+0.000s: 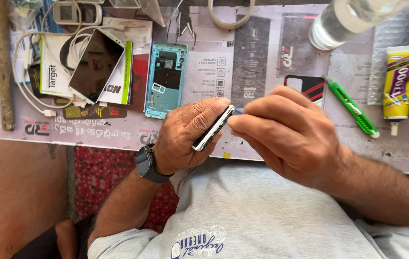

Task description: The person cleans the internal components of a disassembled smartphone using a toothbrush and liquid. They then use a plastic spudger to carefully pry and adjust small ribbon cables and connectors on the motherboard.

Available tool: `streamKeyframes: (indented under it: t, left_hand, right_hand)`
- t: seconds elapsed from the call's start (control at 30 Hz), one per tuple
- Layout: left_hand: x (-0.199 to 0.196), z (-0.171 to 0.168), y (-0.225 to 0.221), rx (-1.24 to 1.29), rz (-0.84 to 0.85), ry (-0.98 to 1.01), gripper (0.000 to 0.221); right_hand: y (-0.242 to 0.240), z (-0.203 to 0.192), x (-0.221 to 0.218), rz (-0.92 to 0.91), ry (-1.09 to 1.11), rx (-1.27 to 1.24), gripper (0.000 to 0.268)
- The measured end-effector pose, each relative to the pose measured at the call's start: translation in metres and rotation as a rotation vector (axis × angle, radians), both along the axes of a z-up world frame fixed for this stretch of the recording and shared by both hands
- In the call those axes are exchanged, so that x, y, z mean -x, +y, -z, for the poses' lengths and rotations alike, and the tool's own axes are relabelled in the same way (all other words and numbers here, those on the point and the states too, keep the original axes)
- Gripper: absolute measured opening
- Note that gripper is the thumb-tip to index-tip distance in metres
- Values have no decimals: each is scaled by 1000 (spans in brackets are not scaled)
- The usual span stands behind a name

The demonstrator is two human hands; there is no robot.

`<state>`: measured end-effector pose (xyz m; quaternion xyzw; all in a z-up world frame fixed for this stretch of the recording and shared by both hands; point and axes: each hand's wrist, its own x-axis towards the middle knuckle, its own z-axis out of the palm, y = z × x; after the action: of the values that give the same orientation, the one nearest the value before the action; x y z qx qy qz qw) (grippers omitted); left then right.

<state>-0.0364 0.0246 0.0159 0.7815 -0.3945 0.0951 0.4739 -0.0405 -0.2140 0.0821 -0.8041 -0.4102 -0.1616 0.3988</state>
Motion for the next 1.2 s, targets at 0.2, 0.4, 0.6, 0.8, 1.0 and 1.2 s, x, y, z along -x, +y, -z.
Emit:
streamKeyframes:
  t: [0.2, 0.4, 0.6, 0.8, 1.0, 1.2]
  left_hand:
    - [-2, 3, -3, 25, 28, 13, 37]
    - [-8, 5, 2, 77, 27, 79, 38]
    - [-12, 16, -2, 130, -6, 95, 41]
    - [-10, 21, 8, 149, -1, 148, 40]
    - [-7, 32, 0, 217, 28, 95, 41]
    - [-4, 26, -1, 173, -11, 86, 41]
  right_hand:
    - [-13, -12, 1, 140, -130, 138, 21]
    - [-91, 15, 22, 707, 100, 554, 11]
    - [-105, 79, 32, 875, 188, 749, 26]
    - [-104, 77, 24, 890, 134, 779, 17]
    - [-74, 48, 42, 341, 885, -468, 23]
    - [-33, 53, 25, -67, 760, -749, 38]
